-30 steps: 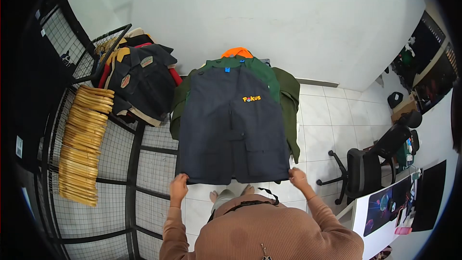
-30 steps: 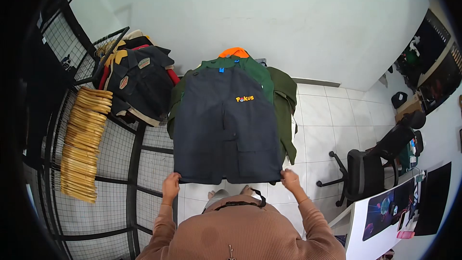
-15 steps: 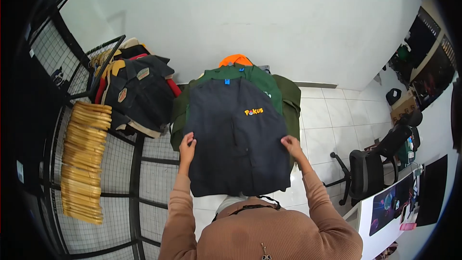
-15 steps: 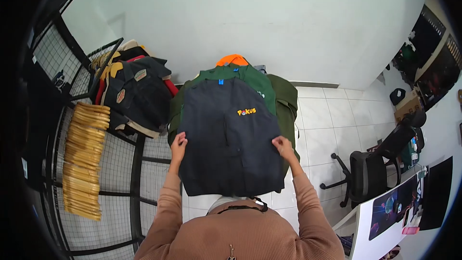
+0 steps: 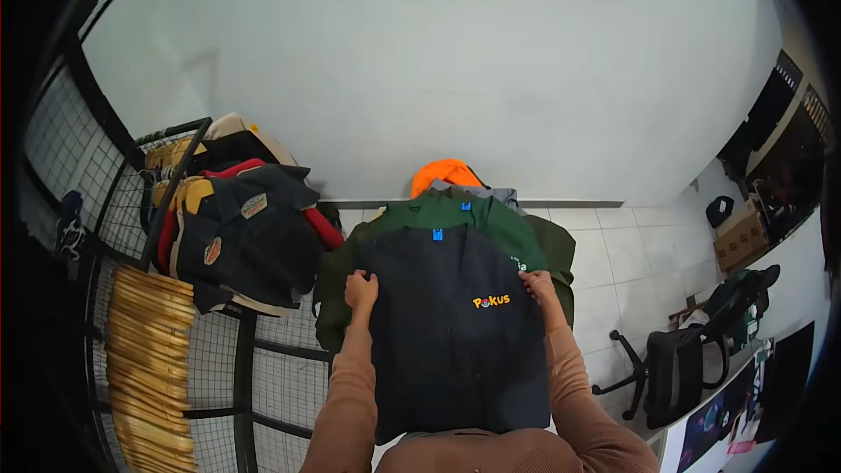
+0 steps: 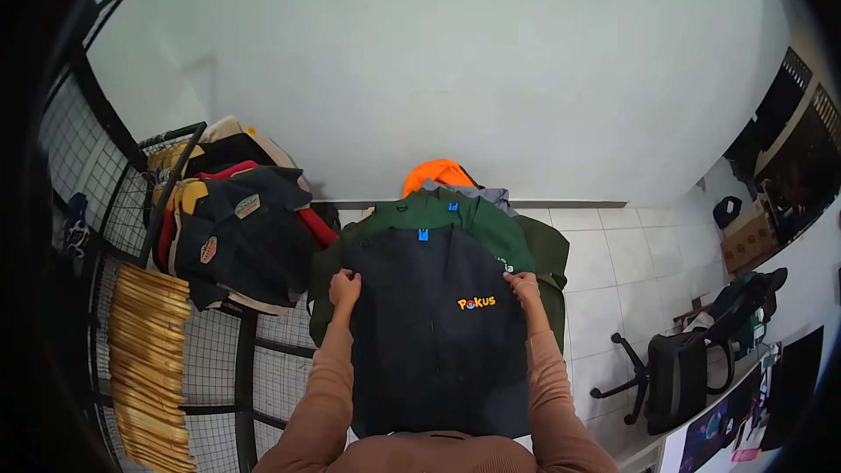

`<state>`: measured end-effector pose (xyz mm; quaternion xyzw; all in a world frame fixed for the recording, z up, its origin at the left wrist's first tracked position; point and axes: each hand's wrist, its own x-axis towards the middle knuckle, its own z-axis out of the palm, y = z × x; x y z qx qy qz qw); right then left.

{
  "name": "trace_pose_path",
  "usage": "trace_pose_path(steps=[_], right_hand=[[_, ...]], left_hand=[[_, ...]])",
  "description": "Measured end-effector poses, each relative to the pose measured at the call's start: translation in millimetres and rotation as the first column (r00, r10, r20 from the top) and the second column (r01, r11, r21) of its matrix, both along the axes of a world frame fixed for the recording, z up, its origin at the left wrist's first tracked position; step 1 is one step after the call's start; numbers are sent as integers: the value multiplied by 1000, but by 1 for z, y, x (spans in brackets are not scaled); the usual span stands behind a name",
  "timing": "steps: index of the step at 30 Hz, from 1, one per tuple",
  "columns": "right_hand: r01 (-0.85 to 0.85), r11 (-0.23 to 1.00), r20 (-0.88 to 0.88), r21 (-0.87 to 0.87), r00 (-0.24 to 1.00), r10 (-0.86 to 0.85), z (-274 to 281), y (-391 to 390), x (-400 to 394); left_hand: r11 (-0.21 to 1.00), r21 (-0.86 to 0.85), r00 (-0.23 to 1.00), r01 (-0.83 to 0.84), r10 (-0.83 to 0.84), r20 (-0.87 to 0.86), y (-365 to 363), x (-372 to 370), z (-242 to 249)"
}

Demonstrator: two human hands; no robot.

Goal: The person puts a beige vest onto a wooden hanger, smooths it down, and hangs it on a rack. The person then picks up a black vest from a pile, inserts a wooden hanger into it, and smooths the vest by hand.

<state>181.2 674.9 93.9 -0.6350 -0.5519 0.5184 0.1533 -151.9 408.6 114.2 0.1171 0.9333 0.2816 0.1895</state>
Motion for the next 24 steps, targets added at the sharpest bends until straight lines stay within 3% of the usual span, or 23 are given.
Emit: trace_pose_path(steps=[5,7,9,10,11,12,13,14,15,16,17,18,19,20,21,24], right_hand=[[-162,958,17,-239,985,171,42,-16,-2],[-183,935,7,-305,981,194,55,-19,-5],[-206,952,-397,-226,912,103,62,-28,-9],[-207,961,-578,-182,813,66,66,-32,-8],[-206,962,-576,-181,815,66,69,-35,-5],[-210,960,-702,-186,712,20,73,-39,-3],[-217,958,-809,-189,587,-27,75,-43,-1],[-226,955,-892,-193,445,-75,79,-49,2],[-231,954,-894,-189,442,-70,81,-54,7],[-276,937,-928,-215,358,-107,84,-60,15],[-324,917,-951,-234,271,-147,89,-65,23],[-374,894,-964,-248,185,-190,96,-70,30],[-383,892,-966,-241,181,-183,104,-74,38],[-423,900,-993,-101,92,-69,116,-79,45],[-451,892,-999,39,-2,43,129,-86,53],[-362,867,-937,343,-200,287,167,-99,82]], left_hand=[[985,-172,996,3,-19,-89,1,10,18],[998,-16,998,61,-61,-32,1,5,17],[994,65,996,90,-90,1,-1,6,19],[943,326,973,70,-138,188,-5,8,21],[830,558,911,-7,-225,346,-9,10,23],[666,734,819,-132,-344,459,-14,11,25],[663,737,821,-133,-342,456,-21,10,24],[567,783,750,-256,-394,531,-31,9,23],[464,799,670,-382,-456,585,-43,9,22],[360,785,585,-505,-526,617,-55,10,23],[353,789,591,-503,-525,612,-68,12,23],[241,780,544,-578,-599,588,-83,18,28],[128,750,502,-649,-668,549,-99,24,34],[21,701,466,-713,-733,495,-112,35,45],[11,706,477,-708,-730,490,-125,48,56],[-91,822,675,-563,-625,393,-167,104,93]])
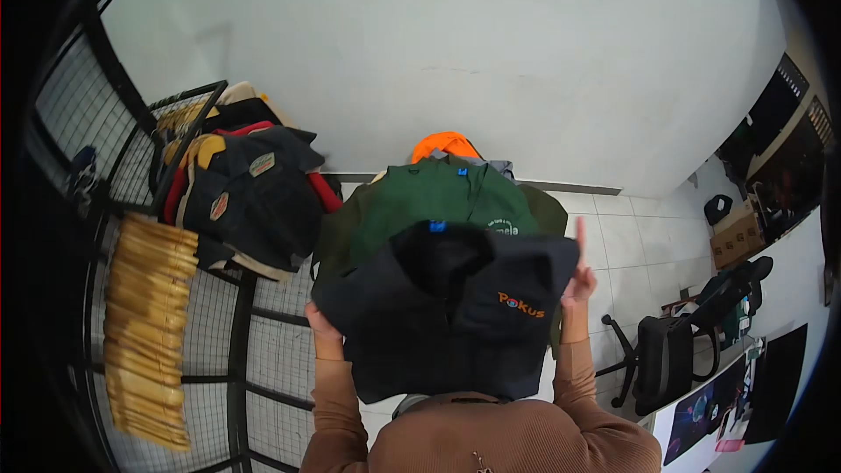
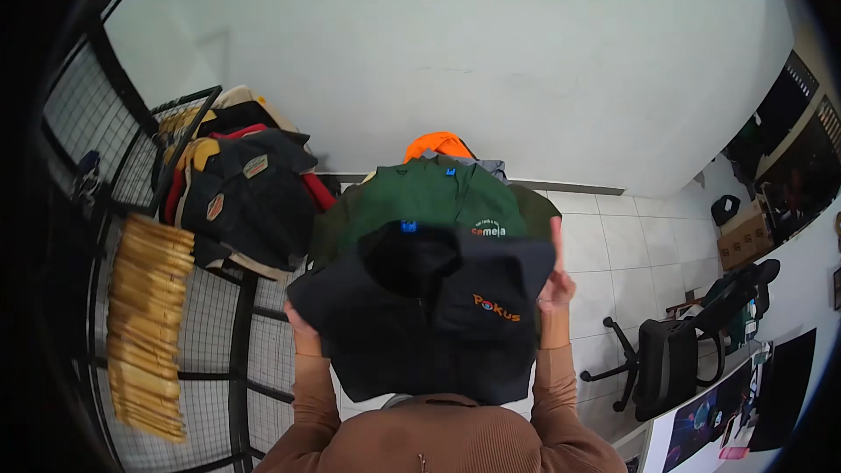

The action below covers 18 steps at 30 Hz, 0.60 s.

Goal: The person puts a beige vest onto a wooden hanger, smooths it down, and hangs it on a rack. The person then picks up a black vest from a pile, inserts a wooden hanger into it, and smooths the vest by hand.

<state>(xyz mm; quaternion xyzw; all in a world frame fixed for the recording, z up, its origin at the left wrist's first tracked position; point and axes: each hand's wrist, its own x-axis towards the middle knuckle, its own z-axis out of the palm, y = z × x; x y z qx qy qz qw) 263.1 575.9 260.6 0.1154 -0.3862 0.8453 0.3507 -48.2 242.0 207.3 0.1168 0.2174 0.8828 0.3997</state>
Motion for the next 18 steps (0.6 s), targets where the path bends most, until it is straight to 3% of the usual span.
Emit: trace_pose_path(steps=[1,3,4,7,8,11,12,14,16,18], right_hand=[[-13,1000,-3,-1,1000,13,12,-10,11],[39,985,-97,-167,994,-56,31,-33,29],[24,986,-103,-167,994,-42,33,-45,35],[-115,936,-3,-332,993,121,37,-86,45],[-138,934,-12,-329,990,142,39,-95,51],[-126,991,103,-55,986,131,48,-128,59],[-176,983,93,-52,979,180,52,-135,60],[17,998,11,63,1000,-18,67,-148,60],[-8,1000,101,-25,995,11,106,-184,60],[-70,997,127,21,990,67,111,-207,49]], left_hand=[[1000,-1,1000,-13,13,-3,-11,21,12],[983,-145,987,112,-126,-95,-24,65,38],[961,-222,971,167,-199,-132,-29,87,51],[838,-461,886,292,-419,-201,-50,139,78],[845,-462,893,270,-400,-209,-61,151,82],[928,-302,935,218,-287,-207,-106,183,92],[938,-302,947,167,-239,-217,-127,189,89],[965,-216,943,150,-206,-263,-178,193,74],[983,-170,950,75,-122,-288,-221,216,86],[922,-326,651,-211,-116,-750,-249,239,122]])
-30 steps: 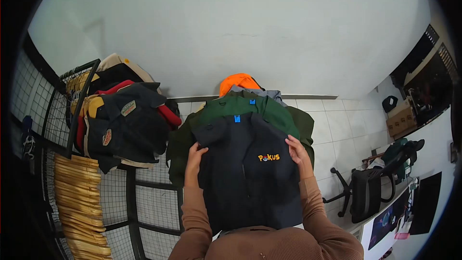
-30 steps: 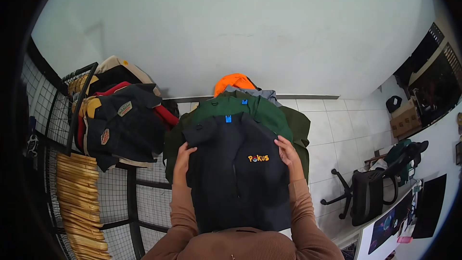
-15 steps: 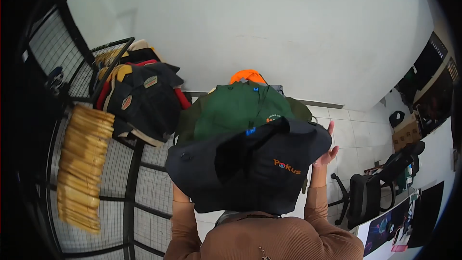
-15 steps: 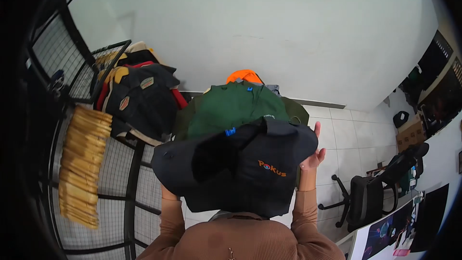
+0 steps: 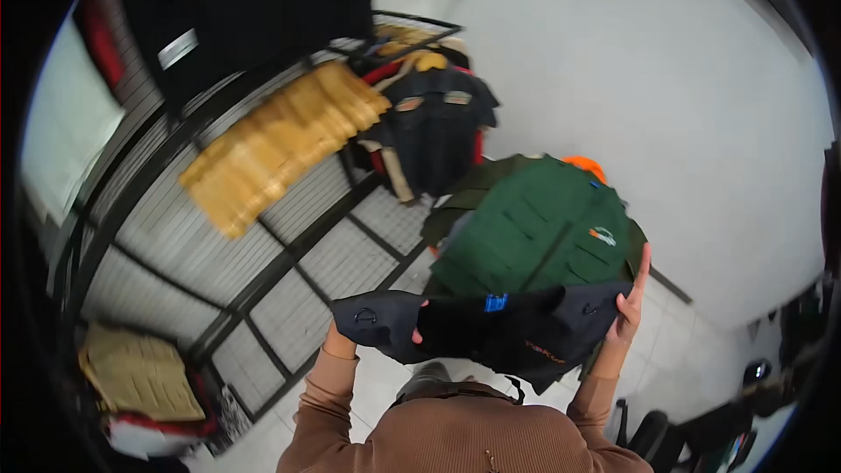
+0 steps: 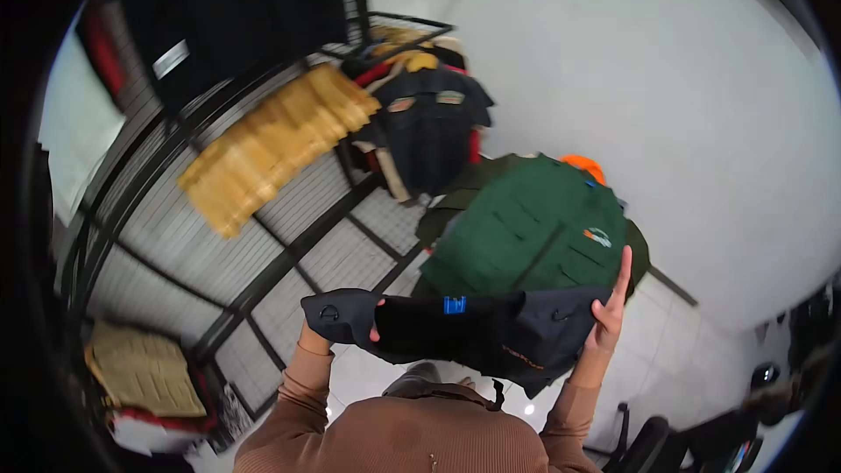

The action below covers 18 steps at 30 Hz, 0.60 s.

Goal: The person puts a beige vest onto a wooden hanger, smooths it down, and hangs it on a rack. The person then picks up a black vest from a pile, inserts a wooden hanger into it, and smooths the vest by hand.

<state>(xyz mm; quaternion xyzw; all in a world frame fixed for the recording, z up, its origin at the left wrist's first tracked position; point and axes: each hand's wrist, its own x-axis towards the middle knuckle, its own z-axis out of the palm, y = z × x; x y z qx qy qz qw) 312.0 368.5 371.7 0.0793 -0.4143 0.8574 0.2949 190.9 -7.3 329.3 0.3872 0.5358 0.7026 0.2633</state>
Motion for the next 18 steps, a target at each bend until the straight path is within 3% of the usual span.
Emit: trace_pose_path(steps=[1,2,3,4,5,6,7,8,9,10,11,13,14,17,18], right_hand=[[6,999,25,43,1000,-8,1,-9,-7],[18,996,48,87,999,-22,2,-18,-16],[-28,995,50,91,998,23,2,-28,-27],[-57,981,121,185,992,35,0,-39,-40],[-88,957,187,278,982,36,-3,-50,-54],[-119,923,246,367,969,27,-6,-62,-66],[-145,919,239,366,969,58,-12,-75,-79],[-278,868,377,412,919,116,-20,-90,-94],[-406,802,501,439,851,157,-30,-108,-111],[-526,722,612,449,770,180,-39,-130,-128],[-538,713,590,450,779,215,-50,-155,-141],[-594,664,646,454,732,214,-70,-211,-171],[-608,647,628,460,738,247,-80,-243,-185],[-651,609,636,453,715,291,-112,-328,-223],[-541,515,530,665,827,185,-129,-350,-240]], left_hand=[[990,-113,958,-85,50,-281,-12,6,11],[985,-107,955,-136,101,-280,-25,-1,0],[989,91,946,121,-87,-314,-38,-19,-30],[887,266,883,378,-260,-390,-53,-36,-60],[689,394,770,609,-394,-502,-70,-42,-75],[707,394,782,587,-367,-505,-95,-22,-82],[967,198,890,162,-56,-452,-128,14,-95],[945,-28,835,-325,274,-477,-161,49,-97],[646,-211,628,-734,527,-573,-192,65,-94],[644,-241,679,-726,616,-399,-197,84,-42],[647,-264,698,-715,685,-209,-200,99,4],[766,-217,678,-606,639,363,-241,103,1],[741,-211,662,-638,667,341,-260,103,1],[629,-211,632,-748,773,64,-292,120,8],[612,-212,612,-762,788,77,-305,122,3]])
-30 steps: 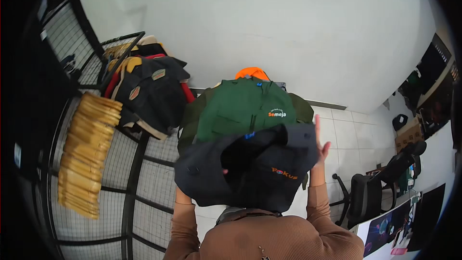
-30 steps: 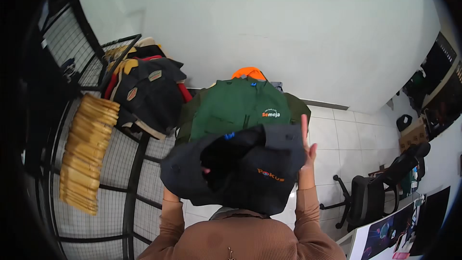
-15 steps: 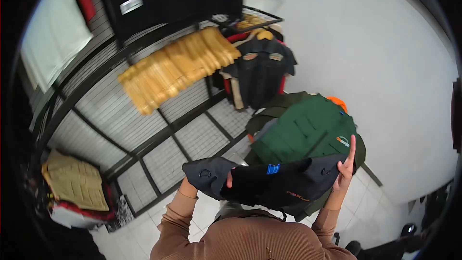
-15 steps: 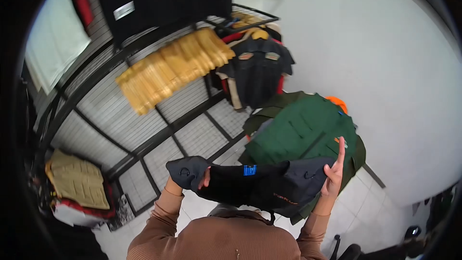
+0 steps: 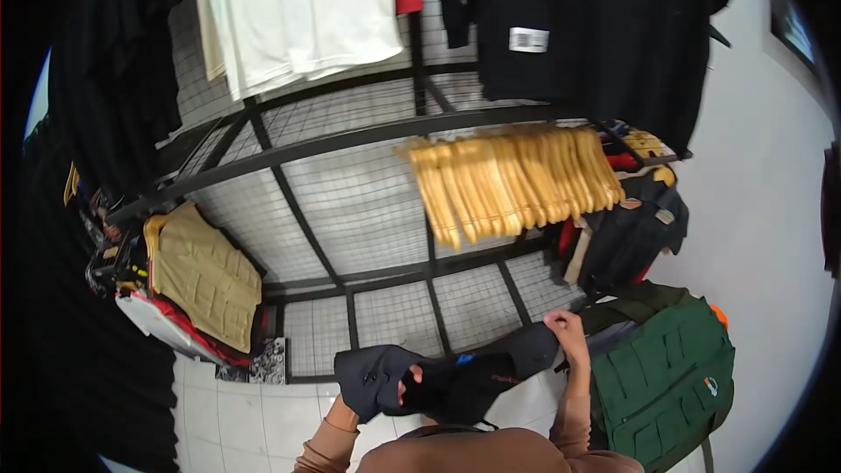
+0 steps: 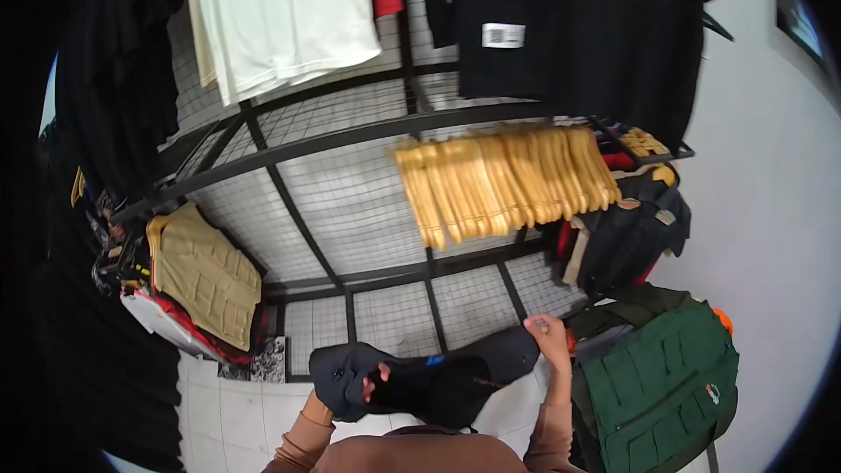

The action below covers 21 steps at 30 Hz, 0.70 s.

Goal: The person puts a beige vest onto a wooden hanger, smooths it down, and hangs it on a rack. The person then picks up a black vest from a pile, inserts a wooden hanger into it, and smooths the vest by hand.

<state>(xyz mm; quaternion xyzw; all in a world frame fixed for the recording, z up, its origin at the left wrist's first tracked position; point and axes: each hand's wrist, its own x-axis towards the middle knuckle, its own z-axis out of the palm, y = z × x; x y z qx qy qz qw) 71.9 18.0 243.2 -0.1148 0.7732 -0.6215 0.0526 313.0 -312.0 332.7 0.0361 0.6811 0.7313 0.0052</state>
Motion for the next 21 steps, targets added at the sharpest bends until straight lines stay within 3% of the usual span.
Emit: trace_pose_path(steps=[1,4,7,8,9,11,15,20,21], right_hand=[[20,986,-184,167,983,11,-17,-19,-11],[121,974,-331,193,942,-51,-22,-98,-35],[223,942,-524,250,849,-62,-13,-173,-59],[254,933,-593,255,803,-57,-5,-196,-64],[287,923,-665,256,745,-47,5,-218,-70],[301,920,-676,250,735,-57,4,-258,-87],[387,876,-792,286,611,-11,26,-316,-123],[410,840,-777,356,629,22,58,-362,-164],[411,838,-789,359,613,37,63,-369,-171]], left_hand=[[999,-31,998,-44,43,-41,-14,1,-8],[986,-113,990,-124,116,-82,-56,7,-25],[937,288,979,-199,205,11,-77,2,-29],[936,288,979,-204,202,37,-81,1,-23],[866,485,992,-123,109,57,-85,-3,-14],[590,807,997,18,-67,27,-92,-15,4],[654,756,997,-23,-40,65,-113,-30,12],[766,641,998,-34,-6,61,-139,-56,25],[858,504,994,-99,59,95,-142,-57,28]])
